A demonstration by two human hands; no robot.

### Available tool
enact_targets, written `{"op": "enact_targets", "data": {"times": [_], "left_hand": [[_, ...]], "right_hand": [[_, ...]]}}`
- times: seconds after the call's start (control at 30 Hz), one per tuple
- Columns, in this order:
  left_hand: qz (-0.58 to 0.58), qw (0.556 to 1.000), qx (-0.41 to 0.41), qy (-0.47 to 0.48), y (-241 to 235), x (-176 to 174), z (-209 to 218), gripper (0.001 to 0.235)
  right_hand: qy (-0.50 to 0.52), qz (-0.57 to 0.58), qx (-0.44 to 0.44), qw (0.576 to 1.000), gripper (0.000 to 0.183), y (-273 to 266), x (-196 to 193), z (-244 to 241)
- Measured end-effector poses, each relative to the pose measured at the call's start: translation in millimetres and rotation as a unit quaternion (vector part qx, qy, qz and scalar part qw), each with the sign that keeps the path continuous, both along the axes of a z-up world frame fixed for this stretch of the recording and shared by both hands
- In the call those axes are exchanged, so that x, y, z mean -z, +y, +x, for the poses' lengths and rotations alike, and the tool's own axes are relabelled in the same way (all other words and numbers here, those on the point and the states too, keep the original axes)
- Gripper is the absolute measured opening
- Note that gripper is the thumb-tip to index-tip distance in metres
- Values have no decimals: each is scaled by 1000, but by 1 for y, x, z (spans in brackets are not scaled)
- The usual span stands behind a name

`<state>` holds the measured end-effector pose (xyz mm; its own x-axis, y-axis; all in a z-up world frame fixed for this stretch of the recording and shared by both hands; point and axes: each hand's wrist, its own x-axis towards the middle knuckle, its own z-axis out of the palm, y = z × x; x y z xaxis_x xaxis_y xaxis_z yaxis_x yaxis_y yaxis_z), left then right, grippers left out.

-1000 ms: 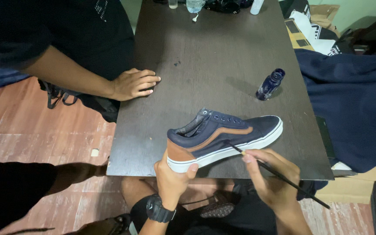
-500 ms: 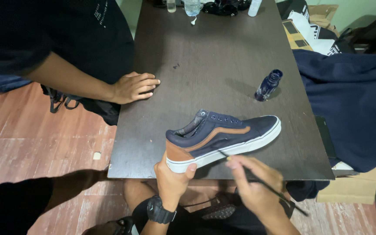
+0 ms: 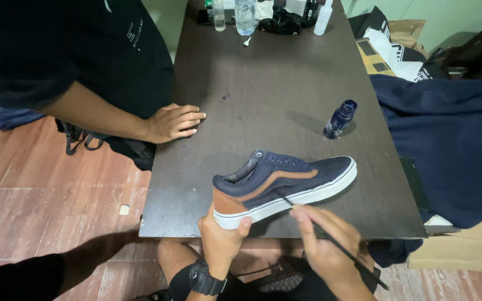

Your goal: The person paints the side stripe and toe cap of a sneaker using a small brush and dark paint. They hold the shoe steady with one hand while applying the paint with the other, occasionally dipping the brush into a small container.

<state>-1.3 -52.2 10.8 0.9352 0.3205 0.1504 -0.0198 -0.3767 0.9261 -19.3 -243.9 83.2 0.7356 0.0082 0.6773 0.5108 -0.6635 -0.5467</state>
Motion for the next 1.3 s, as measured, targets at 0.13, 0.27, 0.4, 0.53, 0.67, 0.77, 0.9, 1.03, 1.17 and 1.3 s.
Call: {"op": "enact_targets", "data": {"times": [0.13,0.27,0.4,0.53,0.67,0.77,0.9,1.03,1.17,1.3], "left_hand": [[-7,1000,6,3,0,-4,-1,65],[0,1000,-2,10,0,4,0,62],[12,1000,-7,6,0,7,1,65],[9,1000,-2,-12,0,3,-1,66],[6,1000,-6,-1,-1,2,0,63],[21,1000,-12,1,-1,-2,1,69],[0,1000,-4,8,-1,-7,-1,62],[12,1000,-8,0,-1,0,1,64],[12,1000,-10,7,-1,-2,1,65],[5,1000,-5,1,-1,-1,-1,64]], "right_hand": [[65,6,119,991,19,-4,-14,-2],[11,-12,77,997,22,0,-7,-2],[-3,-8,19,1000,18,0,-2,-3],[8,12,94,995,19,0,-11,-3],[11,-26,33,999,22,4,10,-4],[-45,30,-62,997,12,25,-4,-5],[-39,57,-86,994,11,31,-3,-7],[-27,54,-43,997,13,12,4,2],[2,28,40,999,18,13,-8,1],[6,70,-64,995,15,26,-6,-8]]}}
